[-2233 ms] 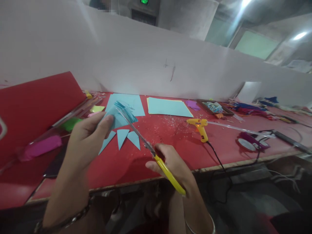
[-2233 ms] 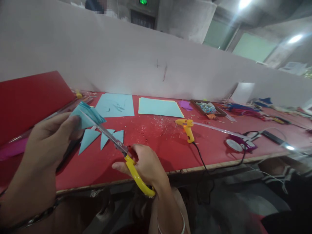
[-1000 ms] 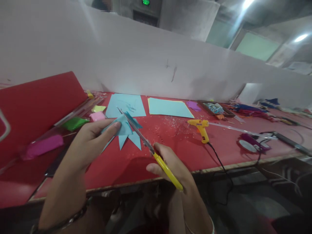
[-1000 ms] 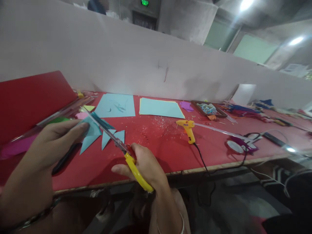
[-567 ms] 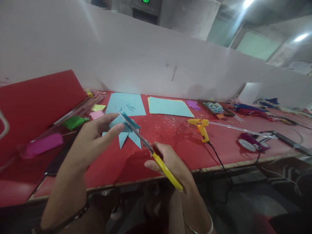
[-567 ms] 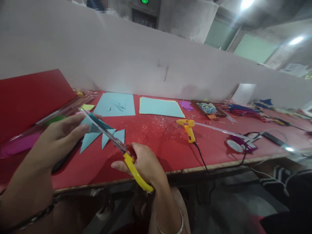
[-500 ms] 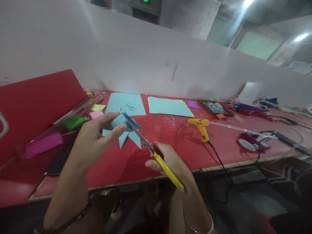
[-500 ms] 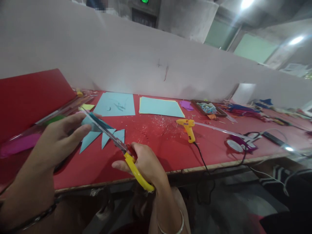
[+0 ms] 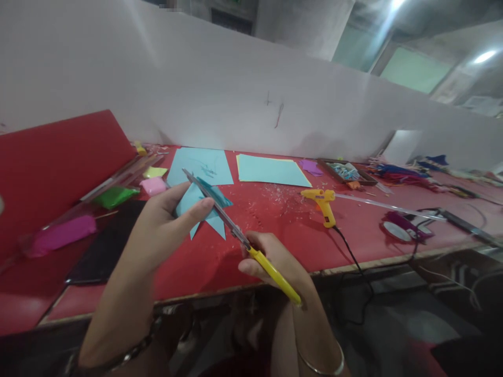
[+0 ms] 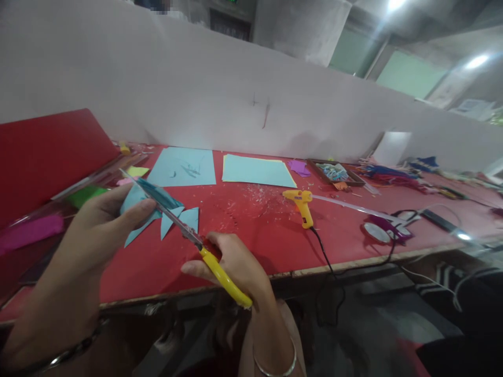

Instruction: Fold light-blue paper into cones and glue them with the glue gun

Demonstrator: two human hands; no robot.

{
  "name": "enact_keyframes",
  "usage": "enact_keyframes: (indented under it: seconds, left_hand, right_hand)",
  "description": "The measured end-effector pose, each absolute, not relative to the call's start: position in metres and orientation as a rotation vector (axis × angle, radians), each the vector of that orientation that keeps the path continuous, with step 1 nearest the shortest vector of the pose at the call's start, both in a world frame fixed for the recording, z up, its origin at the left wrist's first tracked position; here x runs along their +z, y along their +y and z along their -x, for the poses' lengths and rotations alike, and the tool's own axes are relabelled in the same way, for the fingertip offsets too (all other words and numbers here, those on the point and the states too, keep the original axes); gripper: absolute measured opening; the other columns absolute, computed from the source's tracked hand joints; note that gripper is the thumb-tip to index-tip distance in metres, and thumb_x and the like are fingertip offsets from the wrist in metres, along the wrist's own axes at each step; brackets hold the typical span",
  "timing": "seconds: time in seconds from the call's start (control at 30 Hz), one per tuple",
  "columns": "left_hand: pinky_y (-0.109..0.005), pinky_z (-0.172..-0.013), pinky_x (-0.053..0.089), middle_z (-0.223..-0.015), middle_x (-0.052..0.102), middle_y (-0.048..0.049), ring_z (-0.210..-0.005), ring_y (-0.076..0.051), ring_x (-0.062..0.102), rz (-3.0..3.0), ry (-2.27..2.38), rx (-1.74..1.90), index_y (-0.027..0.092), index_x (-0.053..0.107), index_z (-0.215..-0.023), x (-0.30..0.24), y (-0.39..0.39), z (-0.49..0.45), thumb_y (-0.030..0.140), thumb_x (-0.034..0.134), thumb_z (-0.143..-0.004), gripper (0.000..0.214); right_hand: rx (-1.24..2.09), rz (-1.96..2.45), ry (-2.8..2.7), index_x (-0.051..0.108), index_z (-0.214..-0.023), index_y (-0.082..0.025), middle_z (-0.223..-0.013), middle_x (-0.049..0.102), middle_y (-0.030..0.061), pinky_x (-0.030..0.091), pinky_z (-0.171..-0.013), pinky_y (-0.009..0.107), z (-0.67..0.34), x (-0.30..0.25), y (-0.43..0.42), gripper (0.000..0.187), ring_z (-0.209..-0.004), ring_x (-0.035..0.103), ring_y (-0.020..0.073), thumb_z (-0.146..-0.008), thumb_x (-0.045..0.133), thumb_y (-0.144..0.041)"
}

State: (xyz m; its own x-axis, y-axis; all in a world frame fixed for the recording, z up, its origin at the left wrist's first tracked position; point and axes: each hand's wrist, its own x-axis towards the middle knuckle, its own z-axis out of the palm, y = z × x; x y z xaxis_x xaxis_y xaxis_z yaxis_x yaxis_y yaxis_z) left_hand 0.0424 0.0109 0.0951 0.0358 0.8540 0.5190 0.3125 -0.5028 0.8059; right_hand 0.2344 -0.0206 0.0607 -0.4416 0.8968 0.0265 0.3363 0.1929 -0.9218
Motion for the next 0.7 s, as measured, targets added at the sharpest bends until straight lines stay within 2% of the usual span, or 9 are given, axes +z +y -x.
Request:
enact_keyframes:
  seconds: [0.3,0.43,0.57,0.7]
  left_hand:
    - [-0.016,-0.043,0.036,-0.058,0.058,0.006,-0.047,-0.006,0.047,-1.734,1.074,1.428,0.025,0.067,-0.073,0.0904,0.0143,-0.0353,0.04,0.062,-0.071,0.016]
    - [-0.019,-0.046,0.039,-0.06,0.058,0.0049,-0.052,-0.008,0.049,-1.665,1.072,1.46,0.025,0.067,-0.072,0.0898,0.0143,-0.036,0.04,0.063,-0.07,0.016]
    - [-0.02,-0.045,0.04,-0.059,0.055,0.0041,-0.051,-0.008,0.049,-1.449,1.077,1.517,0.025,0.066,-0.068,0.0898,0.0145,-0.0391,0.037,0.066,-0.065,0.013]
    - [-0.021,-0.047,0.044,-0.061,0.053,0.005,-0.054,-0.009,0.051,-1.088,1.126,1.729,0.025,0.062,-0.064,0.0975,0.0154,-0.0425,0.027,0.067,-0.056,0.009]
  right_hand:
    - [1.28,1.13,-1.884,0.043,-0.07,-0.017,-0.061,0.036,-0.0055,0.025,-0.048,0.02,-0.2345,0.0609,-0.0206,0.053,-0.055,0.03,0.007,-0.061,0.057,-0.067]
    - [1.286,1.143,-1.864,0.043,-0.07,-0.017,-0.06,0.035,-0.0061,0.024,-0.047,0.02,-0.2332,0.0597,-0.02,0.051,-0.054,0.029,0.0065,-0.062,0.059,-0.065]
    - [1.267,1.193,-1.881,0.045,-0.07,-0.016,-0.061,0.037,-0.0059,0.025,-0.047,0.02,-0.2314,0.0612,-0.0212,0.048,-0.054,0.031,0.0064,-0.063,0.06,-0.061]
    - [1.202,1.31,-1.932,0.046,-0.07,-0.017,-0.062,0.038,-0.0061,0.026,-0.047,0.019,-0.2298,0.0633,-0.0238,0.044,-0.054,0.032,0.0061,-0.063,0.063,-0.056]
